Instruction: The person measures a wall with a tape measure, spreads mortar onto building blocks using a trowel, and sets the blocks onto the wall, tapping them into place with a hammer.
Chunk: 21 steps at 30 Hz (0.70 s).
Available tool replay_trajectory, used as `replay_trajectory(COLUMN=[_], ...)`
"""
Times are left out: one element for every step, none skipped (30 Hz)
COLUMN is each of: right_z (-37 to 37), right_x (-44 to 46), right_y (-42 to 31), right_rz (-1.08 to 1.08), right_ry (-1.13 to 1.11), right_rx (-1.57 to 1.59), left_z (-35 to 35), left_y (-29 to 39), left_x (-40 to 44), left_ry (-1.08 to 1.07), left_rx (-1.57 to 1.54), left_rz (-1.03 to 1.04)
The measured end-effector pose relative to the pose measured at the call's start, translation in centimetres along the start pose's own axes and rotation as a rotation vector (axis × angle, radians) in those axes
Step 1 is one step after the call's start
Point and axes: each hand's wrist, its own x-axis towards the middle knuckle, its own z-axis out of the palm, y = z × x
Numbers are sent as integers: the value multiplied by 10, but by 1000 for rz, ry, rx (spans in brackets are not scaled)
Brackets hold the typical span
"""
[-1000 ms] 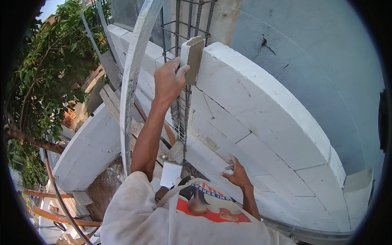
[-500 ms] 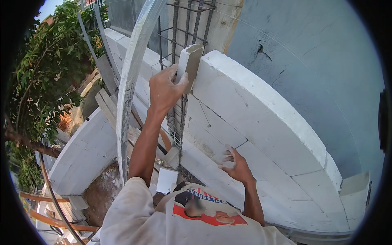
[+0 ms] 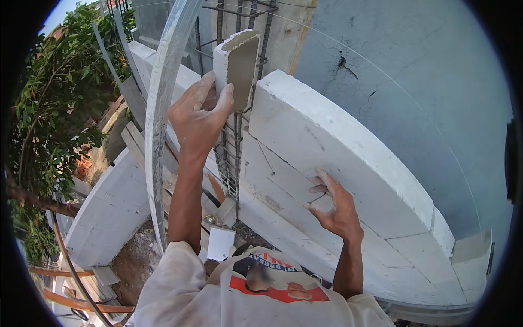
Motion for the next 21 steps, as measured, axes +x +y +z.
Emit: replay_trajectory(right_z=[0,-1,-1,-1,-1,-3,-6,-9,-13,-20,-29,-37,-46,-53,-58,-64,-71,-76,-80,-80,-75], right_x=[1,1,2,2,2,3,4,6,8,14,22,33,48,65,86,109,129,149,168,191,217], right_y=[-1,-2,-2,-2,-3,-3,-4,-6,-11,-17,-24,-32,-43,-53,-61,-69,-78,-88,-96,-94,-84], right_rz=[-14,-29,-31,-18,-5,-6,-15,-22,-22,-84,-148,-157,-226,-293,-364,-436,-445,-409,-377,-396,-426], right_ry=[-2,-3,0,-10,-22,-23,-32,-42,-42,-10,22,28,123,221,290,358,364,371,371,357,393], right_rx=[-6,-13,-12,1,15,18,3,-12,-10,-60,-111,-113,-75,-36,-2,31,27,-44,-114,-116,-252], left_z=[2,3,4,4,4,4,4,3,2,2,2,2,3,4,5,5,5,7,8,8,7], left_y=[2,2,1,-1,-2,-1,0,1,0,-3,-6,-7,-6,-6,-6,-6,-7,-8,-7,-6,-5], left_x=[3,4,5,5,5,5,4,3,1,-1,-3,-4,-5,-5,-6,-7,-6,-6,-8,-9,-10], left_ry=[12,25,26,13,-1,-1,-11,-24,-25,-64,-99,-92,-86,-82,-79,-77,-72,-64,-56,-41,-15], left_rx=[31,61,60,63,66,69,31,-9,-7,19,45,45,58,70,66,65,64,64,24,-12,1], left_rz=[36,73,76,78,78,79,28,-24,-24,-25,-24,-16,0,17,29,14,-2,1,-2,-9,-19])
